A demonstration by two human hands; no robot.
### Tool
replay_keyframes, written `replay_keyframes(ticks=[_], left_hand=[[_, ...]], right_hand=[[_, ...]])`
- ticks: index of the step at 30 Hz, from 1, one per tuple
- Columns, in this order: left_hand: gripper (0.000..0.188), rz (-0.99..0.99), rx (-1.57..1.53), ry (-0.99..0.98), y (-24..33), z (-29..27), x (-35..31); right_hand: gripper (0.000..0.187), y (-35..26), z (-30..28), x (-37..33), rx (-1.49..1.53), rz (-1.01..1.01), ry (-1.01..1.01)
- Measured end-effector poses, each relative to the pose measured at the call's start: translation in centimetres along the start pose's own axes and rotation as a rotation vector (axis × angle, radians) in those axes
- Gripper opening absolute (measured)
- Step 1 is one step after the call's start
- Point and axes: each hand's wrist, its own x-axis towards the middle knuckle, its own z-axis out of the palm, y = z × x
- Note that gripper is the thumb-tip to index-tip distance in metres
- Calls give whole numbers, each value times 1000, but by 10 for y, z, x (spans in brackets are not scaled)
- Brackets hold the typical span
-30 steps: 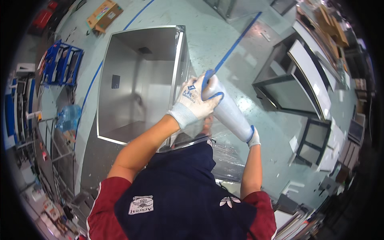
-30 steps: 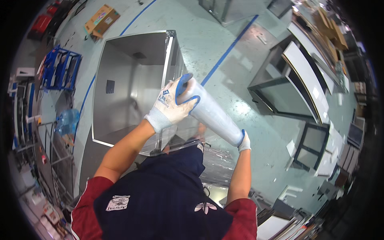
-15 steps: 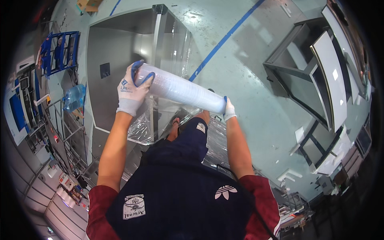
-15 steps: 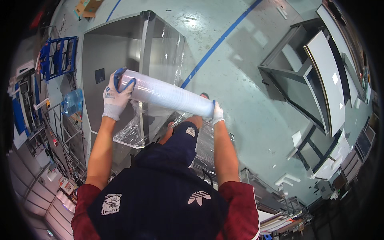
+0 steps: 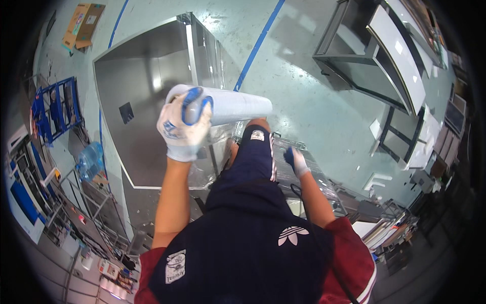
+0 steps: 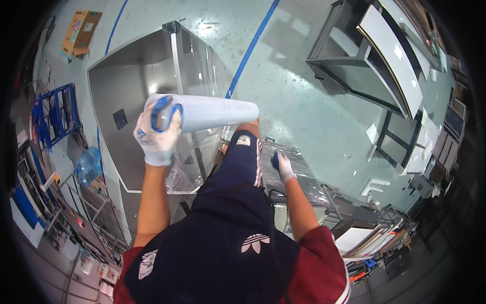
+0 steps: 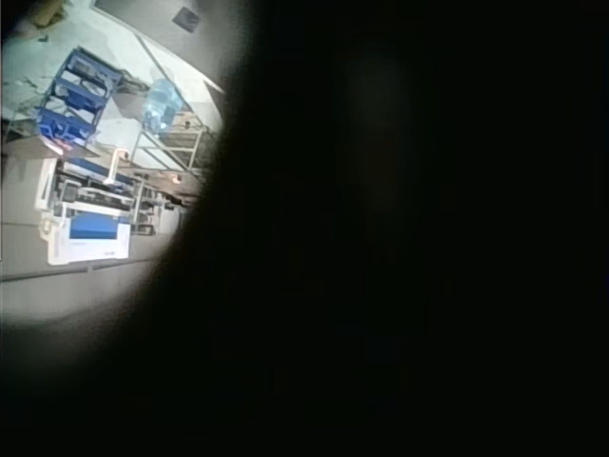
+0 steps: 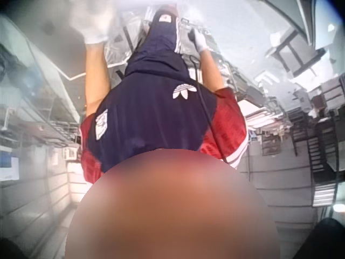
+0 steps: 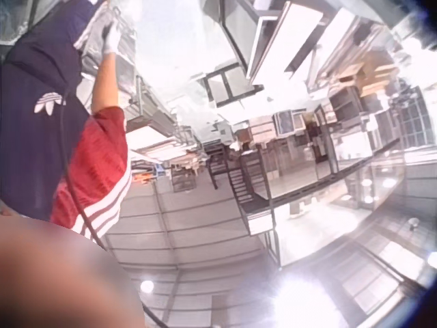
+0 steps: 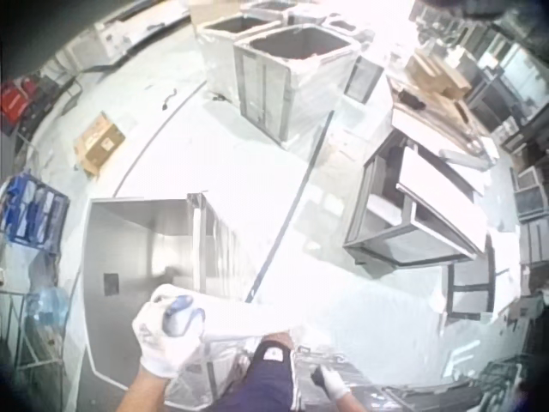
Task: The person wraps a large metal box with plastic film, then lifts and stacks it with another person. They continue wrapping and stacking additional metal boxes in the workshop.
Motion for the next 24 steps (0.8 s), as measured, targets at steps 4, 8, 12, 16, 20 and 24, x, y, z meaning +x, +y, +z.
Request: replay_keyframes(ticks=[4,8,12,16,20,24], left_hand=[[28,75,-71,140,-18,-24,11],[26,89,0,130,-48,-18,41],[29,59,22,30,-61,-1,61],[27,-11,8,-87,-61,6,67],[26,-88,11,-80,-58,14,70],[25,-175,44,-18,-58,10,68]], right_hand=[[41,24,5,-122,-527,-103,-204],[61,-71,20,-151,-1004,10,-290],[69,-191,34,-125,-1439,53,-675],[82,-248,49,-92,-1435,-90,-725],[83,-264,43,-92,-1049,-17,-658],[56,-269,40,-96,-1222,-234,-603]])
